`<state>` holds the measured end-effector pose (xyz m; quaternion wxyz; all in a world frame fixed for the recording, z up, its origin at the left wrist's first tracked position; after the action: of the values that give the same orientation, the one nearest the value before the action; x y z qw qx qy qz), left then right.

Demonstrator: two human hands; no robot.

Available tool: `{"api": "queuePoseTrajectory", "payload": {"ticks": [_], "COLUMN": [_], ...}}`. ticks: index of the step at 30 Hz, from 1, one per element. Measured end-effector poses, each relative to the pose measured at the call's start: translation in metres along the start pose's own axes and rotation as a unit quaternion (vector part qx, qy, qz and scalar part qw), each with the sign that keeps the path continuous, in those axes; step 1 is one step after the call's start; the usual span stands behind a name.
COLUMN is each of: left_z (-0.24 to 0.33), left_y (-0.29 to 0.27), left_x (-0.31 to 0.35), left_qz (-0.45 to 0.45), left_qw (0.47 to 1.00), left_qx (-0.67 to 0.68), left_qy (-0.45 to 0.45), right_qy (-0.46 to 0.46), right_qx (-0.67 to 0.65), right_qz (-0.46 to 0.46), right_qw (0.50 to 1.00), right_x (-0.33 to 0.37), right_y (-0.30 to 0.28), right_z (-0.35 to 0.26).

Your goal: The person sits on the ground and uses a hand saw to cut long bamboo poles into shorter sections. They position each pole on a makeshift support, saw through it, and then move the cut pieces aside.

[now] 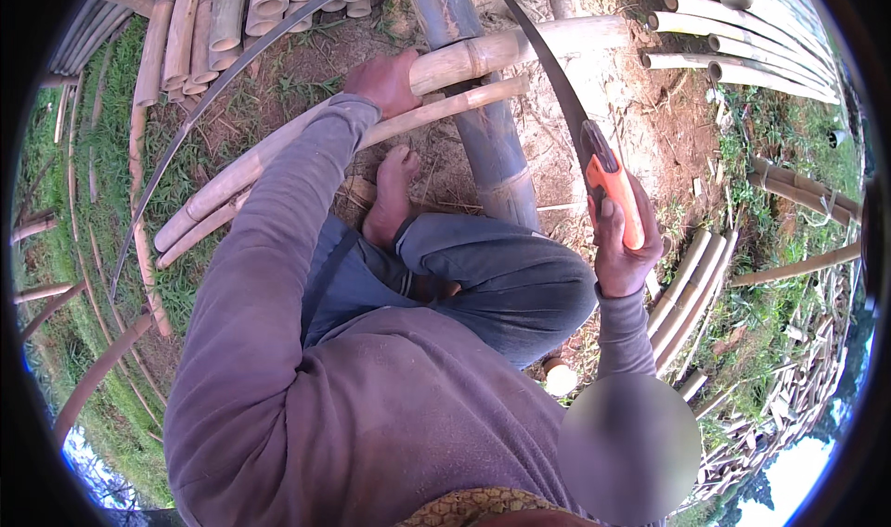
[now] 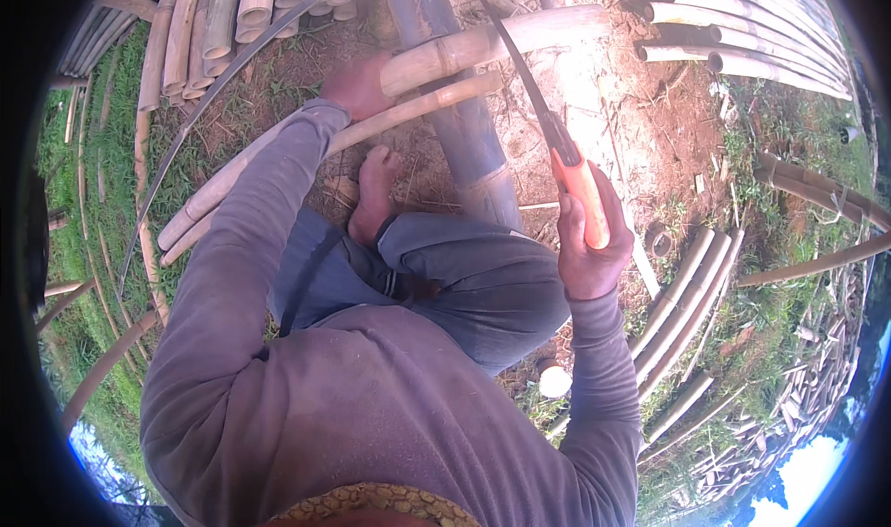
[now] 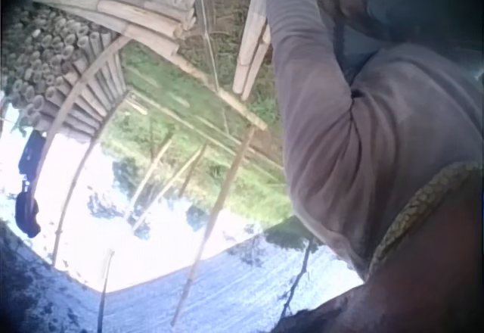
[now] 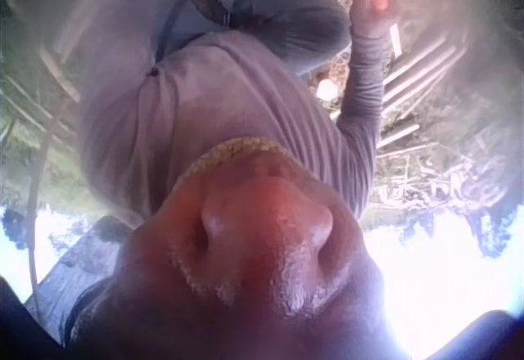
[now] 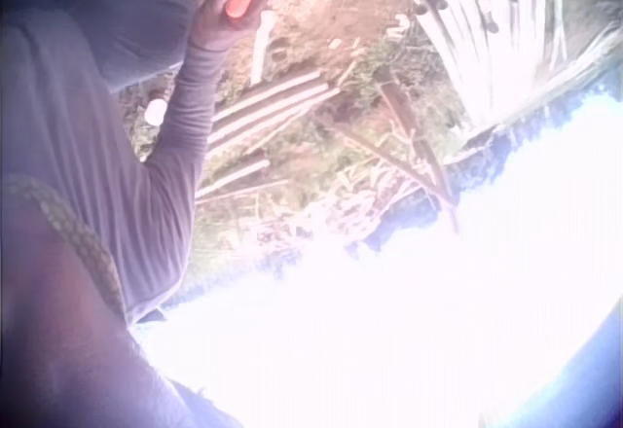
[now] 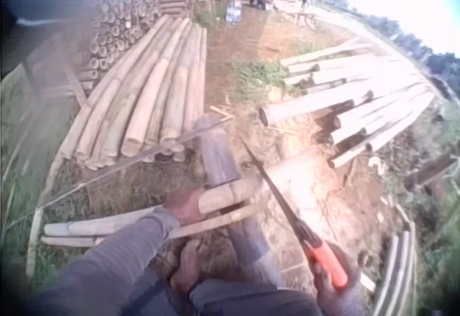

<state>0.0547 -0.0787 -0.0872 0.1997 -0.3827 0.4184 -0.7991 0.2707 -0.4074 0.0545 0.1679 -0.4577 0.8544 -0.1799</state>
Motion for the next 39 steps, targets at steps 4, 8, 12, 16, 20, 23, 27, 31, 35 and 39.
{"api": "queuePoseTrajectory", "payload": {"ticks": [4,8,12,16,20,23,27,31,35,39], "left_z": [0.001,0.008,-0.006,-0.012,-0.017,-0.004,-0.012,-0.032,-0.021,-0.015], "left_y": [-0.011,-0.010,-0.010,-0.008,-0.008,-0.007,-0.012,0.006,-0.005,-0.006], "left_x": [-0.009,-0.015,-0.016,-0.025,-0.034,-0.032,-0.036,-0.042,-0.048,-0.048], "left_qz": [-0.002,-0.013,0.005,-0.054,-0.078,-0.093,-0.094,-0.116,-0.184,-0.199], "left_qw": [1.000,0.999,0.999,0.998,0.995,0.992,0.990,0.986,0.975,0.966], "left_qx": [-0.016,-0.031,-0.039,0.018,0.042,0.049,0.042,0.078,0.097,0.128], "left_qy": [-0.015,-0.004,0.010,0.029,0.051,0.072,0.092,0.095,0.084,0.102], "right_qy": [-0.019,0.023,0.019,-0.025,-0.013,-0.053,0.009,0.022,-0.005,-0.024], "right_qx": [-0.098,-0.085,-0.052,0.046,-0.062,-0.029,-0.096,-0.072,-0.090,-0.074], "right_qz": [0.013,0.010,0.014,-0.010,-0.013,0.016,0.009,0.001,0.001,0.017], "right_qw": [0.995,0.996,0.998,0.999,0.998,0.998,0.995,0.997,0.996,0.997], "right_x": [-0.009,-0.102,-0.062,0.030,0.007,-0.083,-0.089,0.026,0.017,-0.097], "right_y": [0.007,0.051,0.042,-0.023,-0.006,0.047,0.057,-0.015,-0.011,0.054], "right_z": [0.006,0.012,0.008,-0.013,-0.007,0.009,0.015,-0.004,0.002,0.011]}}
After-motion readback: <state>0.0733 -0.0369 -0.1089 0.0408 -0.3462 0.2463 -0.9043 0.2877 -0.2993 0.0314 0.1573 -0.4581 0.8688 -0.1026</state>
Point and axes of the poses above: each hand's wrist, its own x-axis away from the middle knuckle, its own y-axis out of the palm, z = x × y, the point moved 6 cm from there along -x, towards the middle knuckle, and after that the axes turned 8 degrees about -z, right-handed, at the moved point
